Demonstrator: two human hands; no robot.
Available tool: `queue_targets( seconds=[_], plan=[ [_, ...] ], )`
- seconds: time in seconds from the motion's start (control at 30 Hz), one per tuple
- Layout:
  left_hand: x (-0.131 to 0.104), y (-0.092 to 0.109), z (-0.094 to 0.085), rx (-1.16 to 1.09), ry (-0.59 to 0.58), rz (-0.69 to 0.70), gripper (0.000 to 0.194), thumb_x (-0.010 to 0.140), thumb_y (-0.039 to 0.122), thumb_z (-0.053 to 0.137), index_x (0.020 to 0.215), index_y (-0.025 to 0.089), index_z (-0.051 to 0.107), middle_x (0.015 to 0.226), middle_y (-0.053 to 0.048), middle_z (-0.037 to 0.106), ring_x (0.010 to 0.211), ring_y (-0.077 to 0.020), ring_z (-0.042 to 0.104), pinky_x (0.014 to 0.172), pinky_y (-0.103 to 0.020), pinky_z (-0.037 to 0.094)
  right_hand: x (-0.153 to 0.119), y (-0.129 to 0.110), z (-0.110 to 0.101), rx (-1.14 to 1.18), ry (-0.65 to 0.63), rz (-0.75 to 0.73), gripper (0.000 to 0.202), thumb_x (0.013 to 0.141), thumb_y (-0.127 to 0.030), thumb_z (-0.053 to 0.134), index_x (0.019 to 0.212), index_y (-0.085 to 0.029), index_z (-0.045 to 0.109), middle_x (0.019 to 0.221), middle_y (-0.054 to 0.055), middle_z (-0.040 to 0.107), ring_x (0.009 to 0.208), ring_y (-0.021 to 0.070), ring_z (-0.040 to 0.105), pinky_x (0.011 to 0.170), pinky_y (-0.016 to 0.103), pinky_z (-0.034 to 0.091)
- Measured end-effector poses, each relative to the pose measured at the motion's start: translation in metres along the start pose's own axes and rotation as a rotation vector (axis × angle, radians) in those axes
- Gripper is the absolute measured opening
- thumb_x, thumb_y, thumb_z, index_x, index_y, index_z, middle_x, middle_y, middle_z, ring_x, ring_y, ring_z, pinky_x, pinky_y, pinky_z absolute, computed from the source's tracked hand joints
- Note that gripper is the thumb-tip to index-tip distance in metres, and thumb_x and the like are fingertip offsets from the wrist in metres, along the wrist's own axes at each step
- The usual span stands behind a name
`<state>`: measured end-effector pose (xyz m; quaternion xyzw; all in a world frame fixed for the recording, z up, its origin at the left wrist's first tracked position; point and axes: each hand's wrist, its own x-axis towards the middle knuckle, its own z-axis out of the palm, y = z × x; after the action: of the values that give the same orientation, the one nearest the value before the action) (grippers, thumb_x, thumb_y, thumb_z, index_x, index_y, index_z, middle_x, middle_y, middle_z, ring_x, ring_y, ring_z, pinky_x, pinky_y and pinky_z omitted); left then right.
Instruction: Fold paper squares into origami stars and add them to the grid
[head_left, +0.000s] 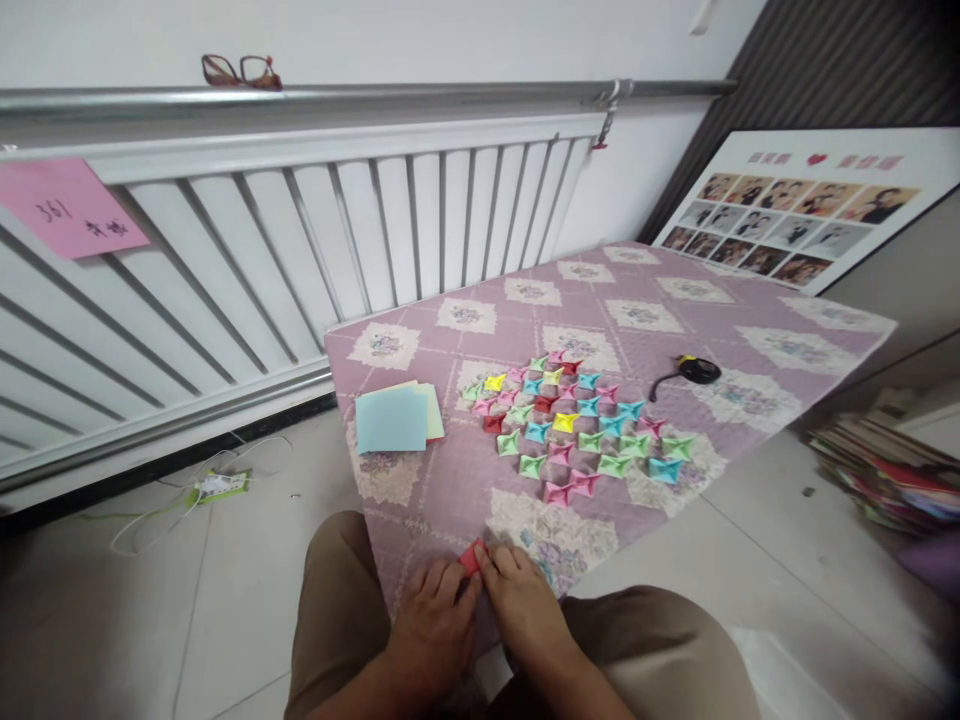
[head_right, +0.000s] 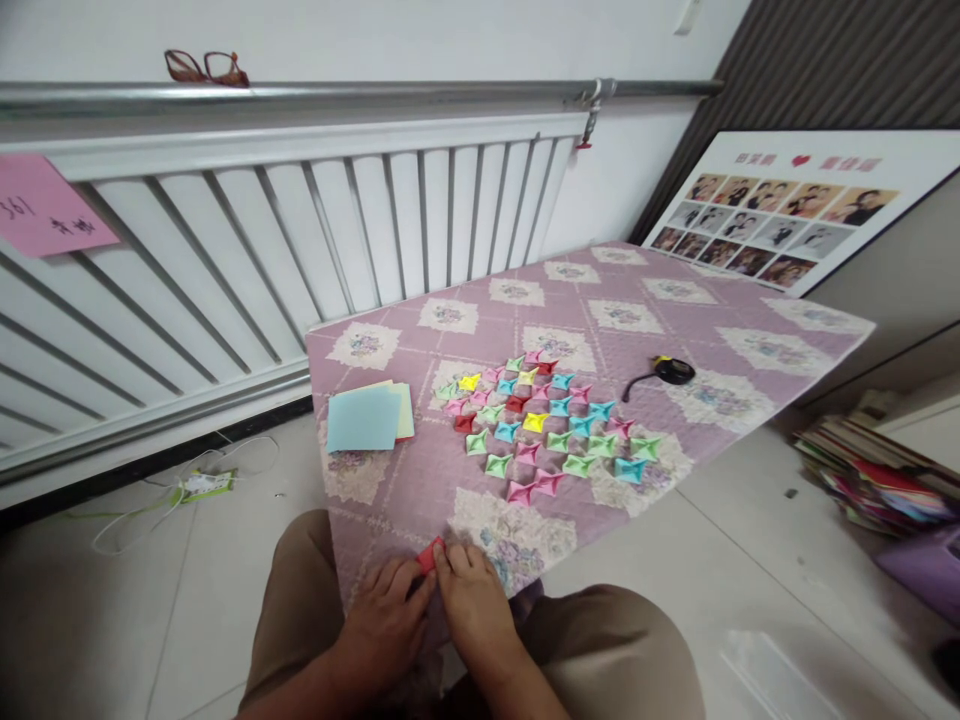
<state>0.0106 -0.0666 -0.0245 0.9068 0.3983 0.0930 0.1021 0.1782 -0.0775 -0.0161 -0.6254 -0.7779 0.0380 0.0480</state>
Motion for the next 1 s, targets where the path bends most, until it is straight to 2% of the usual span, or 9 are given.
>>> queue_targets(
  seconds=[0.17,0.3,0.47,0.57,0.67,0.8,1.0],
  plan=[
    [-0.001,-0.001,0.003,-0.011,0.028,-0.009,0.041,0.088,0.03,0.048,0.128,0.026,0.05,0.117,-0.006,0.056,0.109,-0.025,0.045,0.096,-0.041,0.033,0.014,-0.001,0.003,0.042,0.008,0.076,0.051,0.079,-0.003,0.05,0.126,-0.019,0.056,0.108,0.013,0.064,0.102,0.0269,0.057,0.085,0.037,0.046],
    [-0.001,-0.003,0.004,-0.026,0.019,0.003,0.044,0.087,0.032,0.049,0.131,0.025,0.048,0.119,-0.008,0.055,0.111,-0.027,0.044,0.097,-0.044,0.032,0.019,0.011,0.001,0.089,0.054,0.06,0.05,0.078,-0.002,0.046,0.125,-0.015,0.057,0.102,0.012,0.066,0.097,0.0222,0.06,0.085,0.031,0.047],
    [0.0,-0.002,-0.001,-0.056,-0.013,0.006,0.047,0.088,0.035,0.049,0.133,0.026,0.046,0.121,-0.009,0.054,0.11,-0.028,0.045,0.095,-0.045,0.033,0.001,0.007,0.0,0.142,0.155,0.021,0.047,0.083,-0.007,0.044,0.128,-0.015,0.053,0.104,0.01,0.066,0.096,0.0213,0.06,0.088,0.035,0.047],
    [0.002,-0.001,-0.004,-0.074,-0.01,-0.004,0.044,0.089,0.033,0.047,0.132,0.026,0.047,0.118,-0.007,0.056,0.106,-0.0262,0.047,0.093,-0.043,0.035,-0.014,-0.005,0.012,0.164,0.223,-0.041,0.045,0.083,-0.005,0.045,0.124,-0.02,0.056,0.111,0.007,0.066,0.104,0.0225,0.058,0.094,0.038,0.044],
    [0.001,-0.002,-0.004,-0.07,0.0,0.003,0.041,0.088,0.031,0.048,0.128,0.023,0.051,0.118,-0.007,0.058,0.106,-0.0253,0.048,0.093,-0.04,0.035,-0.022,-0.011,0.025,0.164,0.311,-0.042,0.044,0.082,-0.004,0.046,0.122,-0.021,0.058,0.115,0.006,0.066,0.105,0.0239,0.058,0.092,0.04,0.045],
    [-0.006,-0.008,-0.004,0.002,0.03,0.006,0.043,0.086,0.029,0.049,0.127,0.018,0.052,0.123,-0.009,0.057,0.11,-0.0268,0.047,0.094,-0.041,0.035,-0.024,-0.009,0.029,0.16,0.304,-0.04,0.042,0.081,-0.004,0.051,0.118,-0.022,0.06,0.116,0.004,0.066,0.105,0.023,0.058,0.094,0.038,0.044],
    [-0.015,-0.018,-0.003,0.093,0.097,0.014,0.042,0.084,0.021,0.048,0.126,0.019,0.052,0.126,-0.006,0.057,0.115,-0.0255,0.047,0.095,-0.041,0.035,-0.019,-0.011,0.015,0.214,0.246,-0.001,0.037,0.081,-0.006,0.056,0.113,-0.022,0.064,0.111,0.006,0.066,0.102,0.0231,0.057,0.091,0.036,0.045]
  ],
)
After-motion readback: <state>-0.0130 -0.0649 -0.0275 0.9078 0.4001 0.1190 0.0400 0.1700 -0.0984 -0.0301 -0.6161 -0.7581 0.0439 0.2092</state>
